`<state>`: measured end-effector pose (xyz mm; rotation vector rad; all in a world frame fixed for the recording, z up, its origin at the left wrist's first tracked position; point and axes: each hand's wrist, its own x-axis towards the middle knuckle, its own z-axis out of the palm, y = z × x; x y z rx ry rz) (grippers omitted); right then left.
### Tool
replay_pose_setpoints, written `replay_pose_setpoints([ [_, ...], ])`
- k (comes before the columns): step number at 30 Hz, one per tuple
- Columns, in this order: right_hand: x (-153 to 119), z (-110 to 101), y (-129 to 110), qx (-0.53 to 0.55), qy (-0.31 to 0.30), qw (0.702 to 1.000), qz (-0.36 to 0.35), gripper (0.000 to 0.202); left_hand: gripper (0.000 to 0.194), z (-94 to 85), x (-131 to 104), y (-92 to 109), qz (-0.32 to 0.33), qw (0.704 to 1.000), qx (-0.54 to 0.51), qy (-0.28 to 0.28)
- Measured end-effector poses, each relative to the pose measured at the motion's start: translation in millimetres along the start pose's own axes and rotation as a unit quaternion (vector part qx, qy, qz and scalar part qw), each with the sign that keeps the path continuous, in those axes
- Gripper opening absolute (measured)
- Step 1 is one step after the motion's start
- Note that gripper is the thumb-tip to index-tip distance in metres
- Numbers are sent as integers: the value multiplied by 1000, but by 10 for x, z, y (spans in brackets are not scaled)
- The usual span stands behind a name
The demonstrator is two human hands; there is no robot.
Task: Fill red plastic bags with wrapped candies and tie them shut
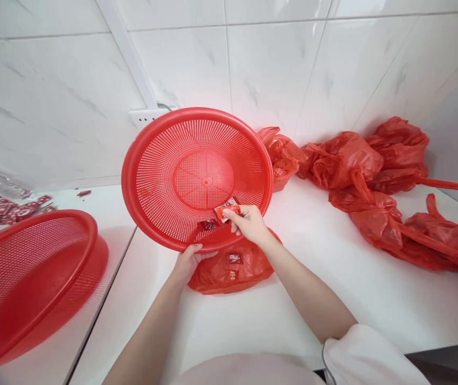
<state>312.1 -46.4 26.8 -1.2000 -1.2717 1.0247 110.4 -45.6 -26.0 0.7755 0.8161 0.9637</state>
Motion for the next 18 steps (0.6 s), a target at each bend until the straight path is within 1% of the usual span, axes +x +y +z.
replay_pose_setpoints([
  [3,29,2,4,62,-21,998,16,43,38,20,-12,3,8,1000,8,7],
  [5,35,-18,-8,88,-52,995,-4,43,39,34,-19,11,8,1000,9,6],
  [6,31,-34,-21,88,-71,993,-19,41,40,40,-22,16,5,1000,9,4],
  [8,15,-69,-48,66,-130,988,-43,36,40,51,-27,30,-1,1000,7,0],
  [10,-3,-88,-59,39,-194,979,-48,29,40,58,-29,43,-6,1000,7,-8],
  [11,-10,-87,-53,34,-211,976,-46,26,40,59,-29,48,-7,1000,8,-11],
  [13,-14,-69,-18,49,-208,976,-34,28,42,55,-26,53,-5,1000,9,-14],
  [16,-1,-36,49,87,-177,980,-8,48,46,41,-19,49,-2,1000,9,-17],
  [17,5,-33,62,88,-174,981,-4,49,47,34,-16,44,-3,1000,9,-18],
  [18,10,-34,70,82,-175,981,-4,44,47,28,-13,39,-5,1000,9,-19],
])
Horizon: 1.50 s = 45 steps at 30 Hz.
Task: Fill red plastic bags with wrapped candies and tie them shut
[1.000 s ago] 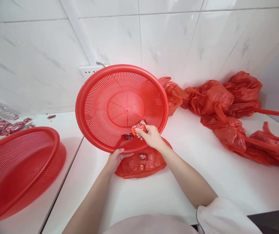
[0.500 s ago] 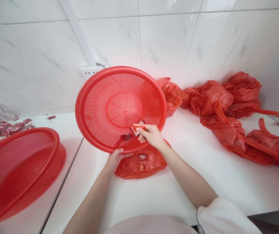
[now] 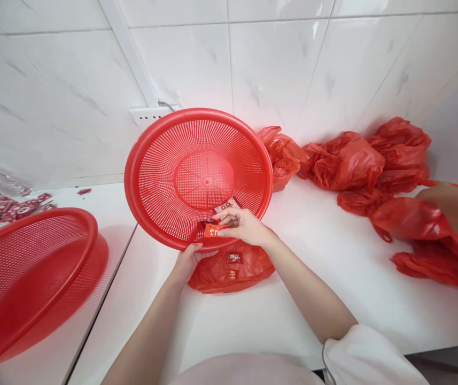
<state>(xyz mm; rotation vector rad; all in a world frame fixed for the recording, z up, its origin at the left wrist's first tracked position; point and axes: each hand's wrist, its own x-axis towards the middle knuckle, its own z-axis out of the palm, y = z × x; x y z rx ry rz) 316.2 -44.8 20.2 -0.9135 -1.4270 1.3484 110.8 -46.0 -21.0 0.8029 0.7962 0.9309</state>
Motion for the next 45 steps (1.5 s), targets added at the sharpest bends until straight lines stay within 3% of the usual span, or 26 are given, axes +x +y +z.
replay_pose_setpoints([
  [4,-1,-28,-16,-64,-26,998,0,25,50,-29,14,-30,-3,1000,-5,3],
  [9,-2,-37,-42,-106,-22,994,-1,24,50,-46,27,-49,-12,1000,-5,12],
  [13,-13,-45,-65,-161,-66,985,15,26,40,-20,16,-31,-7,1000,-12,17],
  [18,-26,54,-12,-340,-16,939,-44,30,38,33,-19,-56,-7,999,-19,28],
  [21,-22,175,80,-414,-30,907,-77,44,36,61,-38,-119,-16,999,-22,23],
  [23,-11,234,141,-433,-22,897,-84,43,37,75,-46,-155,-16,999,-20,22],
  [26,25,243,203,-388,16,918,-82,33,42,85,-49,-162,-19,999,-16,24],
  [30,95,153,212,-159,99,982,-5,29,38,55,-33,-110,-21,999,-27,24],
  [33,119,75,143,21,130,990,50,42,33,2,-4,-77,-7,999,-33,33],
  [36,99,-22,16,147,135,978,52,36,35,-49,25,-59,8,998,-40,41],
  [41,6,-241,-228,98,168,980,29,33,32,-63,28,-16,-1,999,-40,33],
  [45,-99,-316,-370,-16,97,994,56,40,30,-29,17,27,-15,999,-46,23],
])
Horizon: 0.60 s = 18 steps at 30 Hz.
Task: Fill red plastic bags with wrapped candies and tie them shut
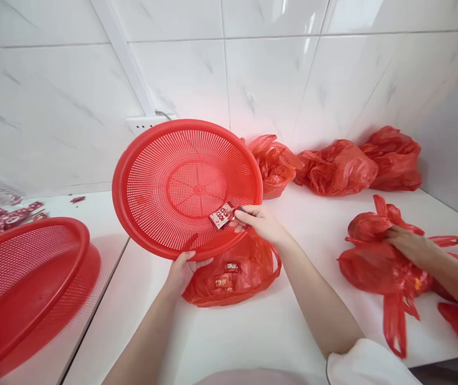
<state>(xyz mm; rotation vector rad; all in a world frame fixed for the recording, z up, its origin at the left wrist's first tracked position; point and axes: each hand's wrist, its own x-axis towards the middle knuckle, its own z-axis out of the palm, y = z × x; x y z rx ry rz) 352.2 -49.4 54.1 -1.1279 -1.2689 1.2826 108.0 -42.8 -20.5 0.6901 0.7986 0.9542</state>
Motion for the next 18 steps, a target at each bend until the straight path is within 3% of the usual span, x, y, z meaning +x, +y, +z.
replay_pose_setpoints([
  [4,-61,57,-18,-129,-103,986,-1,48,29,13,-1,8,-6,1000,-2,-27],
  [7,-30,141,52,-264,-58,961,-53,40,28,5,-1,-15,0,1000,6,-26],
  [10,35,210,194,-451,15,886,-110,32,29,5,-13,-57,0,1000,12,-14],
  [13,84,241,356,-571,29,812,-115,49,28,25,-41,-101,-20,999,28,-21],
  [15,102,235,428,-594,19,799,-94,48,26,40,-56,-125,-31,998,40,-28],
  [18,119,186,438,-587,-7,806,-73,30,25,48,-56,-146,-34,998,41,-35],
])
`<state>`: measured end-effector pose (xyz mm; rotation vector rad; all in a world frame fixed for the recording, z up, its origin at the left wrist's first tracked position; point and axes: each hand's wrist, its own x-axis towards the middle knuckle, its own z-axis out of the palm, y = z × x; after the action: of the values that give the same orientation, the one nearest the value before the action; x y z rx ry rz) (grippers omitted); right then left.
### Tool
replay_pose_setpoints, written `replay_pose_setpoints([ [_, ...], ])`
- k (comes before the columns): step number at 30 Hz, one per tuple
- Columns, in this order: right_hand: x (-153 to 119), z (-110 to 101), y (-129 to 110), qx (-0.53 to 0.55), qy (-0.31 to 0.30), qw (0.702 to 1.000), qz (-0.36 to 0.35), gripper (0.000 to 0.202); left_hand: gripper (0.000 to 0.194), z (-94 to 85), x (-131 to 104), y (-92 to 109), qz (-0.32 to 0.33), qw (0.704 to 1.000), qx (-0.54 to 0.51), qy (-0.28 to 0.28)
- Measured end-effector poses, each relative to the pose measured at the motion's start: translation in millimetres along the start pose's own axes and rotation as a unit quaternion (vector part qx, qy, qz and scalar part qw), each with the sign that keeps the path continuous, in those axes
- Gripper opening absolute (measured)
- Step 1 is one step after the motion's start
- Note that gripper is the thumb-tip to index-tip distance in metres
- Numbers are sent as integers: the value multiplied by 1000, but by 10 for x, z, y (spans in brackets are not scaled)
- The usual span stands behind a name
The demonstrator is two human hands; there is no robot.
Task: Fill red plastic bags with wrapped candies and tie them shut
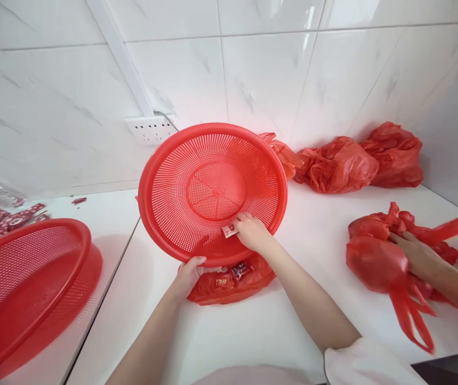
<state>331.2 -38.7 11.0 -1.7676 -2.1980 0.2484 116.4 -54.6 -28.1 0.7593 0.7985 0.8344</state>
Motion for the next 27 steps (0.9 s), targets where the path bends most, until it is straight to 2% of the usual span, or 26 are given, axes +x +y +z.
replay_pose_setpoints([
  [2,9,-59,30,20,14,1000,10,23,25,-8,14,-3,3,1000,-6,-1],
  [7,2,-236,71,132,139,980,51,47,29,-41,37,28,20,1000,-15,10],
  [12,-36,-322,52,230,215,946,74,46,35,-54,19,78,33,999,-19,26],
  [14,-38,-350,30,329,228,910,105,44,36,-51,12,95,34,999,-18,26],
  [15,-36,-366,17,400,229,879,125,44,35,-48,10,102,34,999,-17,25],
  [17,-32,-403,-5,551,214,793,149,42,33,-45,9,111,33,999,-15,21],
  [19,-32,-438,-17,661,188,713,141,33,31,-44,11,114,35,999,-18,19],
  [21,-37,-463,-17,717,166,665,130,29,30,-46,14,111,38,999,-24,17],
  [23,-42,-475,-10,735,152,646,138,29,28,-51,18,106,42,999,-28,18],
  [27,-44,-475,-6,729,165,648,145,30,27,-62,28,94,43,999,-27,15],
])
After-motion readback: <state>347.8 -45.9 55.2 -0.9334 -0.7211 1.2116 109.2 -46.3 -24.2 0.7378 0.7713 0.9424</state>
